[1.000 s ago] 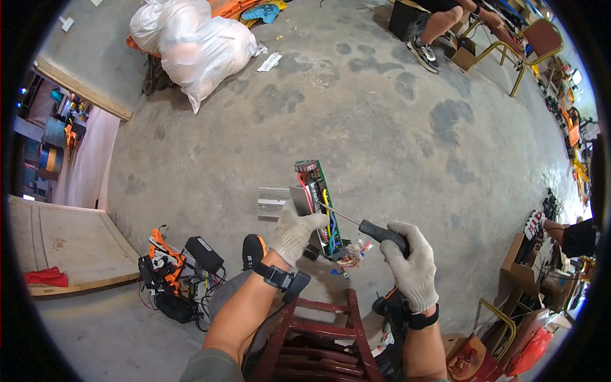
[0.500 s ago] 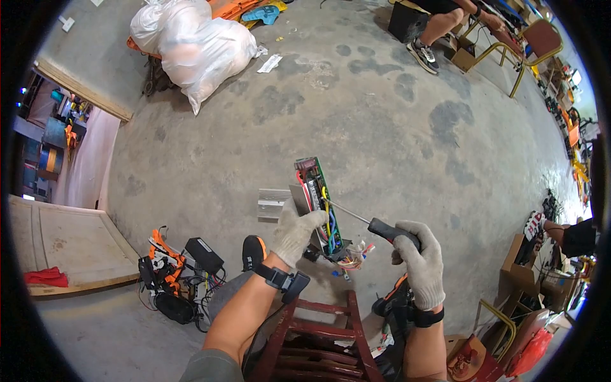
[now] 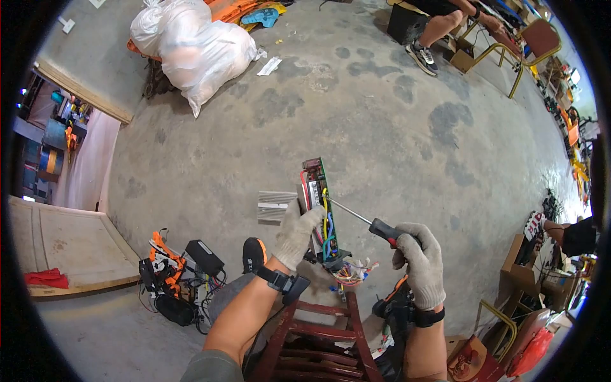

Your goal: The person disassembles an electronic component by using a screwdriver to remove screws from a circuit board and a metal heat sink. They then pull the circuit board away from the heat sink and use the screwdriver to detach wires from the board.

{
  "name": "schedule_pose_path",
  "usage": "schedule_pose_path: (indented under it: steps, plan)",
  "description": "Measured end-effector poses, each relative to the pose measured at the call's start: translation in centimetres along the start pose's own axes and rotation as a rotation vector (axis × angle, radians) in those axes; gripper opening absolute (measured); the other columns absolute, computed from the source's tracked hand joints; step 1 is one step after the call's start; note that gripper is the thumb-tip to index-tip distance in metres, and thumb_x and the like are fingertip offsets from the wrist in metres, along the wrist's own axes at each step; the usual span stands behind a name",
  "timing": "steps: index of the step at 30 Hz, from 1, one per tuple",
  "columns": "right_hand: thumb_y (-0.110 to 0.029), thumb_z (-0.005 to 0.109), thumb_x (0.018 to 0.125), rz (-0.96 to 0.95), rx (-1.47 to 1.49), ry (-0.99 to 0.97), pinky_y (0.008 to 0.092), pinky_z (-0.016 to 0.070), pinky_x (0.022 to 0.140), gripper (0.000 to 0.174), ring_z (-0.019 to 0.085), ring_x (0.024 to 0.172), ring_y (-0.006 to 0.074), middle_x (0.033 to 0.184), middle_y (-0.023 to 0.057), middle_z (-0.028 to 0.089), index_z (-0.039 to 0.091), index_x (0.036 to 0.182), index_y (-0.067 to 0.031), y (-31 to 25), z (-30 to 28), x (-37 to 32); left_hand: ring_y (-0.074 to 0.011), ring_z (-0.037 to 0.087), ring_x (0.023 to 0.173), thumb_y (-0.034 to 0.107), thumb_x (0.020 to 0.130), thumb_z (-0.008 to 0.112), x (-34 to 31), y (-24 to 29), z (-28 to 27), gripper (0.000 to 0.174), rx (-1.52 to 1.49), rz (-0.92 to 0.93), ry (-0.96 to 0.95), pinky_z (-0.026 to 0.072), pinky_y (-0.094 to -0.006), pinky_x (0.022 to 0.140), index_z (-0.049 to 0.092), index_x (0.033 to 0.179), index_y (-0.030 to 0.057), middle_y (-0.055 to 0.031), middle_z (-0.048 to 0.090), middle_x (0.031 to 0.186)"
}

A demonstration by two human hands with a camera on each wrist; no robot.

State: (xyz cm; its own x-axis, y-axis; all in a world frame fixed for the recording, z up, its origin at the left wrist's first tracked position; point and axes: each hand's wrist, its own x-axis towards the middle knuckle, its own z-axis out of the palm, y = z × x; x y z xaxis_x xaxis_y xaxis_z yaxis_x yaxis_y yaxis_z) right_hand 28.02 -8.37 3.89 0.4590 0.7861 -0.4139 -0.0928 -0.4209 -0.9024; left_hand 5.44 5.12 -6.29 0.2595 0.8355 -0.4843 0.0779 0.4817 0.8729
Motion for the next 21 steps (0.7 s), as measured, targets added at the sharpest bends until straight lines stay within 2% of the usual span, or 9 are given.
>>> schedule_pose_path:
  steps: [8, 10, 11, 13, 14, 15, 17, 19, 21]
  plan:
    - [-0.017, 0.064, 0.101, 0.049, 0.073, -0.027, 0.0289, 0.0517, 0.062, 0.028, 0.063, 0.068, 0.0128, 0.09, 0.008, 0.07, 0.07, 0.118, 0.004, -0.4, -0.8, 0.1, -0.0095, 0.06, 0.101, 0.026, 0.104, 0.064, -0.4, 0.6, 0.0, 0.036, 0.006, 0.016, -0.032, 0.051, -0.0294, 0.093, 0.065, 0.132, 0.0034, 0.0018, 0.065, 0.108]
    - [-0.017, 0.065, 0.099, 0.072, 0.072, -0.025, 0.0295, 0.052, 0.064, 0.029, 0.063, 0.07, 0.0129, 0.09, 0.0074, 0.07, 0.07, 0.117, 0.0044, -0.4, -0.9, 0.1, -0.0106, 0.06, 0.09, 0.026, 0.101, 0.069, -0.6, 0.7, 0.3, 0.031, -0.184, -0.003, -0.046, 0.0526, -0.0308, 0.085, 0.066, 0.12, 0.0019, -0.0017, 0.066, 0.101]
    - [-0.017, 0.065, 0.099, 0.068, 0.102, -0.03, 0.0296, 0.0517, 0.064, 0.029, 0.063, 0.07, 0.0127, 0.09, 0.0074, 0.07, 0.071, 0.117, 0.0042, -0.2, -1.1, 0.1, -0.0106, 0.06, 0.09, 0.026, 0.101, 0.069, -0.5, 0.2, 0.1, 0.031, -0.183, -0.002, -0.047, 0.0526, -0.0308, 0.085, 0.066, 0.12, 0.0019, -0.0017, 0.066, 0.101]
    - [-0.018, 0.065, 0.1, 0.063, 0.133, -0.034, 0.0296, 0.0515, 0.064, 0.029, 0.062, 0.07, 0.0125, 0.09, 0.0075, 0.071, 0.071, 0.117, 0.004, -0.1, -1.4, 0.2, -0.0151, 0.069, 0.097, 0.028, 0.103, 0.065, 0.6, -2.6, -1.1, 0.038, -0.39, -0.099, -0.115, 0.0591, -0.0356, 0.091, 0.066, 0.132, 0.0039, -0.0036, 0.072, 0.108]
    - [-0.016, 0.062, 0.102, 0.047, 0.134, -0.028, 0.0286, 0.0514, 0.062, 0.027, 0.062, 0.068, 0.0123, 0.089, 0.0082, 0.071, 0.07, 0.118, 0.0043, 0.0, -1.5, 0.3, -0.0221, 0.075, 0.099, 0.029, 0.103, 0.062, 1.3, -2.9, -1.7, 0.04, -0.498, -0.161, -0.172, 0.0634, -0.0424, 0.093, 0.066, 0.134, 0.0036, -0.0091, 0.076, 0.112]
    - [-0.015, 0.06, 0.104, 0.031, 0.135, -0.021, 0.0275, 0.0513, 0.06, 0.026, 0.061, 0.066, 0.0121, 0.088, 0.009, 0.071, 0.069, 0.118, 0.0045, 0.0, -1.6, 0.3, -0.0221, 0.075, 0.099, 0.029, 0.103, 0.062, 1.5, -3.5, -2.0, 0.04, -0.496, -0.159, -0.175, 0.0634, -0.0424, 0.093, 0.066, 0.134, 0.0036, -0.0091, 0.076, 0.112]
    - [-0.015, 0.06, 0.103, 0.031, 0.137, -0.011, 0.0275, 0.0511, 0.06, 0.026, 0.061, 0.066, 0.0121, 0.088, 0.009, 0.071, 0.069, 0.118, 0.0045, 0.1, -1.8, 0.4, -0.0264, 0.077, 0.104, 0.03, 0.102, 0.059, 1.1, -3.5, -2.2, 0.043, -0.756, -0.175, -0.284, 0.064, -0.0457, 0.096, 0.066, 0.136, 0.0037, -0.0119, 0.077, 0.118]
    - [-0.015, 0.06, 0.103, 0.033, 0.139, 0.0, 0.0274, 0.051, 0.06, 0.026, 0.061, 0.066, 0.0121, 0.088, 0.0089, 0.071, 0.07, 0.117, 0.0045, 0.1, -1.9, 0.4, -0.0291, 0.077, 0.105, 0.034, 0.1, 0.06, 0.8, -2.3, -1.8, 0.049, -0.729, -0.177, -0.257, 0.0648, -0.0483, 0.095, 0.065, 0.138, 0.004, -0.0132, 0.077, 0.121]
    - [-0.015, 0.061, 0.102, 0.046, 0.136, -0.003, 0.0274, 0.0506, 0.06, 0.026, 0.061, 0.066, 0.0119, 0.087, 0.0089, 0.07, 0.07, 0.117, 0.0045, 0.3, -1.9, 0.5, -0.0303, 0.077, 0.106, 0.038, 0.097, 0.064, 0.6, -1.6, -2.0, 0.055, -0.807, -0.167, -0.334, 0.0652, -0.05, 0.095, 0.064, 0.14, 0.0042, -0.0134, 0.076, 0.122]
